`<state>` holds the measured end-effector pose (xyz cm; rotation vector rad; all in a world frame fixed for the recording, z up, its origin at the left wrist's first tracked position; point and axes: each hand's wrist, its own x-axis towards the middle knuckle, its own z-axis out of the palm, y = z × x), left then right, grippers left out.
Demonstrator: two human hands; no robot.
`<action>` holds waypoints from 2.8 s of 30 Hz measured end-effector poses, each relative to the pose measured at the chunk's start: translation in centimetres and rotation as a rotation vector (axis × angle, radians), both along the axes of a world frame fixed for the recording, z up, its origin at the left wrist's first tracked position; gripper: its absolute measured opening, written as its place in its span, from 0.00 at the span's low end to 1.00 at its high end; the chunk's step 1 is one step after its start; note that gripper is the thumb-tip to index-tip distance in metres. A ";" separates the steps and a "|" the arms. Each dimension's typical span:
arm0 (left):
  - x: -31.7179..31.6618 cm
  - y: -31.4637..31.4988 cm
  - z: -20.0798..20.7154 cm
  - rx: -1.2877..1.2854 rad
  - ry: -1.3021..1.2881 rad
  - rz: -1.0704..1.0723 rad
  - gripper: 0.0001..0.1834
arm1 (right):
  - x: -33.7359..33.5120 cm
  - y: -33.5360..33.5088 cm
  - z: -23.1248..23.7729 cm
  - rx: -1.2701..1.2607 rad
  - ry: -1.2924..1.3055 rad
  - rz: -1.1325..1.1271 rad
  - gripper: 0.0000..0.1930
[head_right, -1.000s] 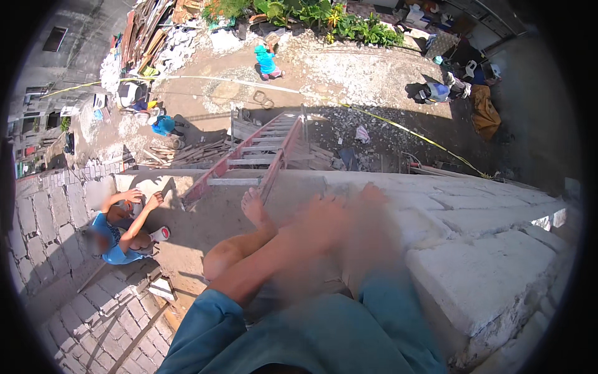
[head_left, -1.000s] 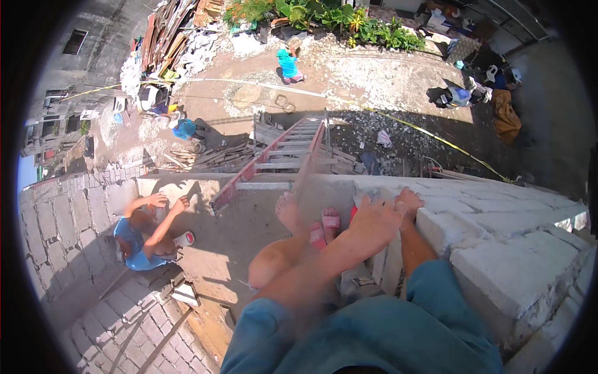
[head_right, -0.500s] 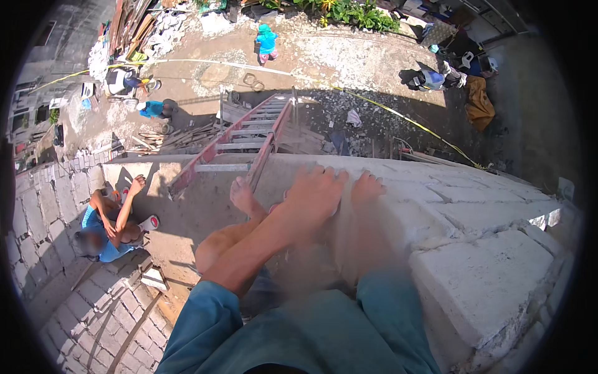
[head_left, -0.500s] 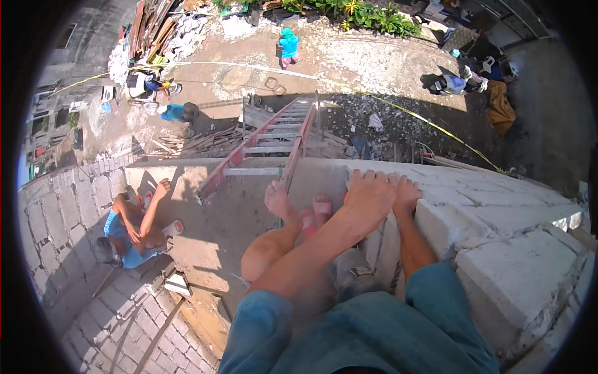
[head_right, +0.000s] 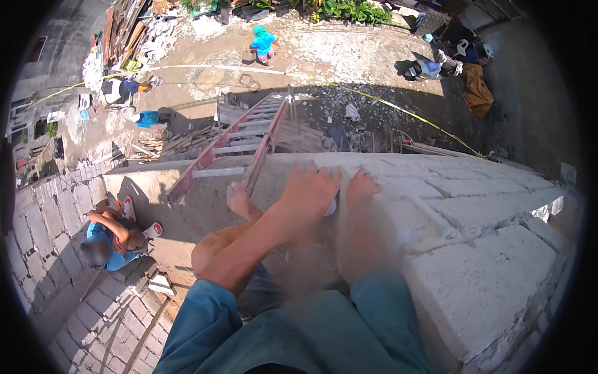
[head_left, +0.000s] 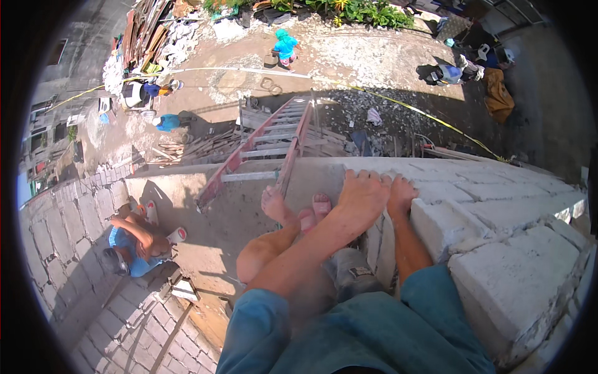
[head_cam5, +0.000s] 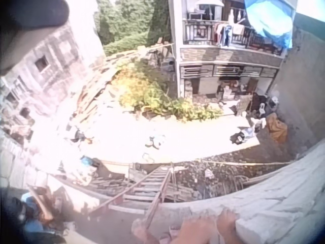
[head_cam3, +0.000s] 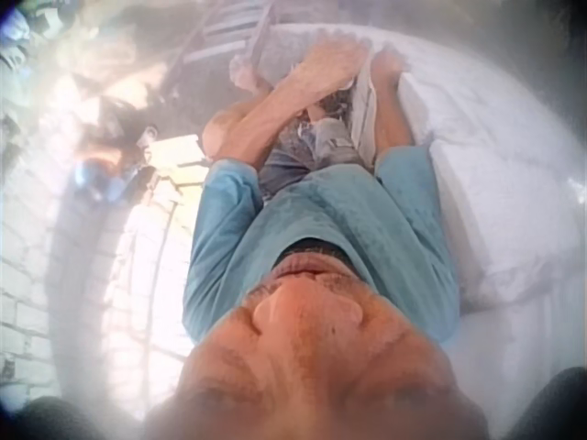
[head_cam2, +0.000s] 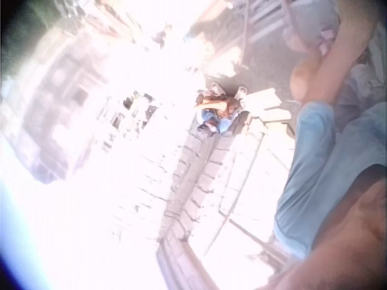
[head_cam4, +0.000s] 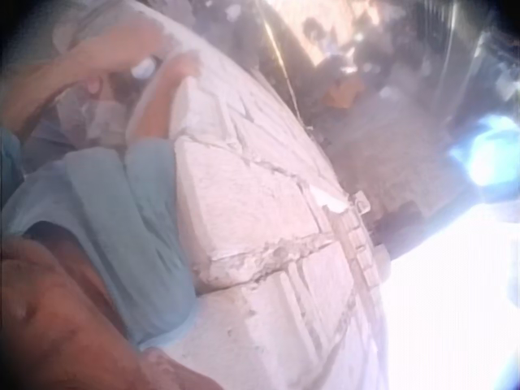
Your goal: Inspecting or working on a concrete block wall on a rooftop at a construction site.
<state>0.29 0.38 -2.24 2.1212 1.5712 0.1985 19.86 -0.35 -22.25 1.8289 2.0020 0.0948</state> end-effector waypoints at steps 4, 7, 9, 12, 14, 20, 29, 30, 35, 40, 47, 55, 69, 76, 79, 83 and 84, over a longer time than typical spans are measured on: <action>0.2 0.5 -0.5 -0.020 -0.010 0.002 0.12 | 0.3 0.0 -0.6 -0.038 0.029 -0.028 0.15; -0.2 0.8 -0.5 0.009 -0.002 -0.010 0.12 | 0.1 0.0 -0.4 -0.127 0.084 -0.112 0.24; -0.5 1.4 -0.2 -0.232 0.005 -0.066 0.28 | -0.1 0.1 -0.1 -0.134 0.082 -0.120 0.24; -0.7 1.8 -0.2 -0.258 0.041 -0.069 0.28 | -0.1 0.2 0.0 -0.133 0.084 -0.122 0.23; -0.6 1.3 -0.9 -0.111 0.022 -0.038 0.19 | 0.2 0.1 -0.3 -0.111 0.071 -0.102 0.23; -0.8 1.8 0.1 -0.242 0.056 -0.057 0.27 | -0.1 -0.3 0.7 0.052 0.072 0.020 0.10; -1.0 1.5 0.0 -0.203 0.059 -0.064 0.27 | -0.4 -0.2 1.0 0.047 0.082 0.026 0.10; -0.9 1.5 -0.1 -0.186 0.060 -0.062 0.27 | -0.4 -0.1 1.0 0.046 0.080 0.025 0.10; -0.9 1.5 -0.2 -0.196 0.064 -0.058 0.26 | -0.6 0.1 1.5 0.004 0.080 -0.016 0.10; -0.9 1.7 -0.1 -0.198 0.072 -0.055 0.26 | -0.7 0.1 1.5 -0.004 0.077 -0.024 0.10; -1.0 1.5 -0.3 -0.151 0.076 -0.051 0.25 | -1.0 0.3 2.0 -0.025 0.075 -0.035 0.09; -1.1 1.5 0.0 -0.168 0.059 -0.047 0.25 | -1.0 0.2 1.9 -0.018 0.059 -0.023 0.09; -1.1 1.3 0.0 -0.159 0.053 -0.052 0.25 | -1.2 0.4 2.3 -0.040 0.081 -0.049 0.09; -1.2 1.3 0.1 -0.160 0.066 -0.060 0.25 | -1.2 0.5 2.4 -0.071 0.099 -0.080 0.10; -1.1 1.3 0.0 -0.147 0.057 -0.058 0.25 | -1.0 0.6 2.4 -0.082 0.103 -0.084 0.10; -1.1 1.2 0.0 -0.136 0.062 -0.053 0.26 | -1.2 0.5 2.5 -0.082 0.102 -0.075 0.10; -1.1 1.2 0.0 -0.139 0.060 -0.051 0.26 | -1.1 0.5 2.4 -0.082 0.101 -0.076 0.10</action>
